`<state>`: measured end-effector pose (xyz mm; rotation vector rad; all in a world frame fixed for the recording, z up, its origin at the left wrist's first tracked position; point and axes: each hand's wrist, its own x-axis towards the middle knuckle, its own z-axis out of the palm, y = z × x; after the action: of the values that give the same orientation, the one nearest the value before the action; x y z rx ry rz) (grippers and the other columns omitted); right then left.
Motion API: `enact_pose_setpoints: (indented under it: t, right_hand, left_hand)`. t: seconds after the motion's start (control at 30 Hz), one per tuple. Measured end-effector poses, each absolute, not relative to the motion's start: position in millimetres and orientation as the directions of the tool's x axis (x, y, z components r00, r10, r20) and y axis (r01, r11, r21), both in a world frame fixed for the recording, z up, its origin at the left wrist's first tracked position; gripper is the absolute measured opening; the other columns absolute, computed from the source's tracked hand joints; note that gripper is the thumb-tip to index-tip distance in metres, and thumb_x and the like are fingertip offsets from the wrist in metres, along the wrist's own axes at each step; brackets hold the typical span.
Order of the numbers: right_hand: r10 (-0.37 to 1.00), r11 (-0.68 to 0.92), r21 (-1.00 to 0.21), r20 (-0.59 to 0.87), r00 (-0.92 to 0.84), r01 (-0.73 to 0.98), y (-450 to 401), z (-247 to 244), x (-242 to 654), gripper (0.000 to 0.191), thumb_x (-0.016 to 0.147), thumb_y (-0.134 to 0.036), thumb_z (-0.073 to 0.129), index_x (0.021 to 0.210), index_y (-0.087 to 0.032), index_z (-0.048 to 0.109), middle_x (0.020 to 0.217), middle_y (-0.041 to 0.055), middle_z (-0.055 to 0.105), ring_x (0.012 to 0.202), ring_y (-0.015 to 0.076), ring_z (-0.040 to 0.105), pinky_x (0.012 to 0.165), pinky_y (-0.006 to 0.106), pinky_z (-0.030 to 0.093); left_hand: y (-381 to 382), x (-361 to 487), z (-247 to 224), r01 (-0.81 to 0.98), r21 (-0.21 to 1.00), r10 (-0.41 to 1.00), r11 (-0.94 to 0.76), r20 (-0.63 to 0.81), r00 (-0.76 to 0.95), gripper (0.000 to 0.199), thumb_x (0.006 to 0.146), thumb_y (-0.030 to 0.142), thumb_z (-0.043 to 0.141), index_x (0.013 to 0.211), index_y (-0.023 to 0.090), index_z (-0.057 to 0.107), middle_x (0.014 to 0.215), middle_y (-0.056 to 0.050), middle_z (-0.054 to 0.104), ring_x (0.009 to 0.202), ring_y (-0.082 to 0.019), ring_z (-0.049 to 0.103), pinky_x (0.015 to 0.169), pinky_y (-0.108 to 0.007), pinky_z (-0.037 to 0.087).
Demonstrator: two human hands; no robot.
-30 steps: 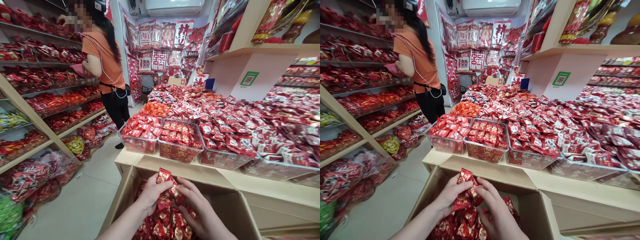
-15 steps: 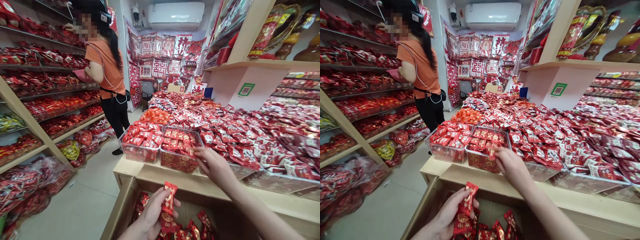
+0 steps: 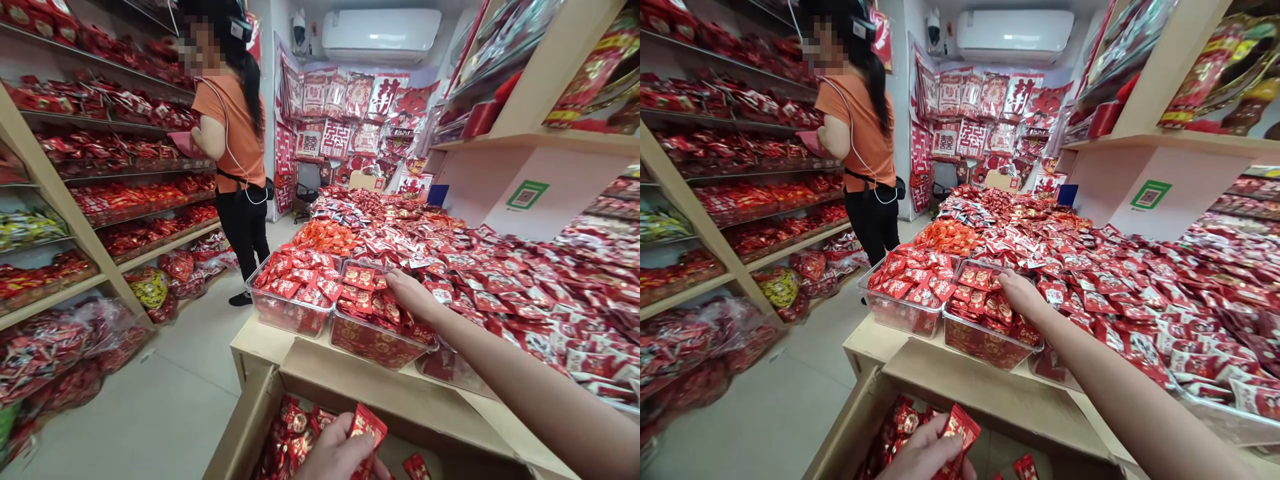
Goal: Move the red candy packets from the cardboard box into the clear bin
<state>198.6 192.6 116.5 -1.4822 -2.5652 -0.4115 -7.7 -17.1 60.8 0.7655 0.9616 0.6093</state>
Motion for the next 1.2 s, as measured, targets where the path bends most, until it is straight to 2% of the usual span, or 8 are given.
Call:
enact_pose_setpoints:
  t: [0.37, 0.6, 0.8, 0.87, 0.97, 1.07, 1.13, 1.2]
  right_hand:
    - [0.846, 0.468, 0.2, 0.181, -0.502, 0.861, 202, 114, 192, 0.015, 0.074, -0.012, 0.043, 0.068, -0.012, 0.057, 0.075, 0.009, 0.057, 0.069, 0.0156, 0.055, 0.065, 0.023, 0.04]
    - [0.878, 0.417, 0.228, 0.149, -0.455, 0.88, 202, 118, 188, 0.018, 0.072, -0.009, 0.043, 0.067, -0.009, 0.061, 0.072, 0.013, 0.061, 0.071, 0.0189, 0.057, 0.067, 0.025, 0.04]
    - [0.894, 0.377, 0.188, 0.183, -0.41, 0.907, 165, 149, 184, 0.015, 0.072, -0.016, 0.048, 0.074, -0.01, 0.062, 0.08, 0.0132, 0.062, 0.075, 0.0205, 0.057, 0.067, 0.027, 0.041]
    - [0.89, 0.387, 0.084, 0.225, -0.396, 0.918, 126, 156, 181, 0.02, 0.077, -0.023, 0.045, 0.08, -0.012, 0.062, 0.083, 0.0115, 0.062, 0.076, 0.0196, 0.057, 0.068, 0.027, 0.041]
    - [0.92, 0.391, -0.395, 0.181, -0.347, 0.831, 53, 146, 173, 0.024, 0.078, -0.036, 0.045, 0.083, -0.018, 0.061, 0.075, 0.0053, 0.063, 0.065, 0.0157, 0.057, 0.06, 0.025, 0.042]
    - [0.965, 0.178, -0.773, 0.017, -0.26, 0.609, -3, 115, 167, 0.029, 0.073, -0.041, 0.052, 0.09, -0.019, 0.058, 0.066, 0.0019, 0.061, 0.054, 0.0134, 0.053, 0.05, 0.024, 0.04]
    - [0.975, 0.007, -0.918, -0.082, -0.207, 0.396, -22, 93, 166, 0.026, 0.072, -0.042, 0.053, 0.078, -0.017, 0.058, 0.057, -0.0006, 0.056, 0.048, 0.0108, 0.048, 0.045, 0.022, 0.036]
    - [0.98, -0.124, -0.977, -0.147, -0.132, 0.171, -30, 75, 167, 0.027, 0.072, -0.042, 0.054, 0.067, -0.016, 0.054, 0.051, -0.0024, 0.052, 0.044, 0.0079, 0.043, 0.043, 0.02, 0.032]
  left_hand:
    - [-19, -6, 58, -0.137, 0.8, 0.74, 0.585, -0.457, 0.493, 0.042, 0.06, 0.048, 0.06, 0.083, 0.014, 0.05, 0.06, -0.002, 0.061, 0.047, -0.009, 0.05, 0.048, -0.019, 0.031]
    - [-19, -5, 56, -0.151, 0.79, 0.723, 0.594, -0.443, 0.53, 0.031, 0.065, 0.038, 0.057, 0.082, 0.016, 0.044, 0.062, 0.0, 0.061, 0.043, -0.008, 0.052, 0.044, -0.018, 0.031]
    - [-22, -5, 54, -0.229, 0.818, 0.785, 0.528, -0.368, 0.497, 0.037, 0.066, 0.041, 0.058, 0.088, 0.017, 0.041, 0.093, -0.007, 0.06, 0.051, -0.011, 0.059, 0.046, -0.02, 0.038]
    - [-23, -6, 57, -0.234, 0.847, 0.807, 0.478, -0.319, 0.497, 0.035, 0.07, 0.042, 0.056, 0.09, 0.016, 0.042, 0.099, -0.01, 0.058, 0.054, -0.011, 0.06, 0.048, -0.02, 0.039]
    - [-24, -6, 62, -0.209, 0.893, 0.826, 0.399, -0.25, 0.505, 0.031, 0.074, 0.039, 0.054, 0.091, 0.014, 0.047, 0.093, -0.009, 0.06, 0.054, -0.009, 0.058, 0.05, -0.02, 0.041]
    - [-23, -4, 63, -0.172, 0.927, 0.821, 0.332, -0.194, 0.537, 0.03, 0.074, 0.037, 0.054, 0.089, 0.012, 0.052, 0.078, -0.006, 0.062, 0.057, -0.011, 0.057, 0.052, -0.022, 0.043]
    - [-23, -1, 62, -0.129, 0.948, 0.829, 0.29, -0.182, 0.529, 0.029, 0.071, 0.036, 0.058, 0.085, 0.011, 0.055, 0.072, -0.005, 0.061, 0.059, -0.012, 0.056, 0.054, -0.022, 0.044]
    - [-23, 1, 61, -0.083, 0.962, 0.851, 0.262, -0.189, 0.49, 0.028, 0.068, 0.034, 0.061, 0.081, 0.01, 0.057, 0.069, -0.004, 0.061, 0.059, -0.011, 0.056, 0.055, -0.021, 0.043]
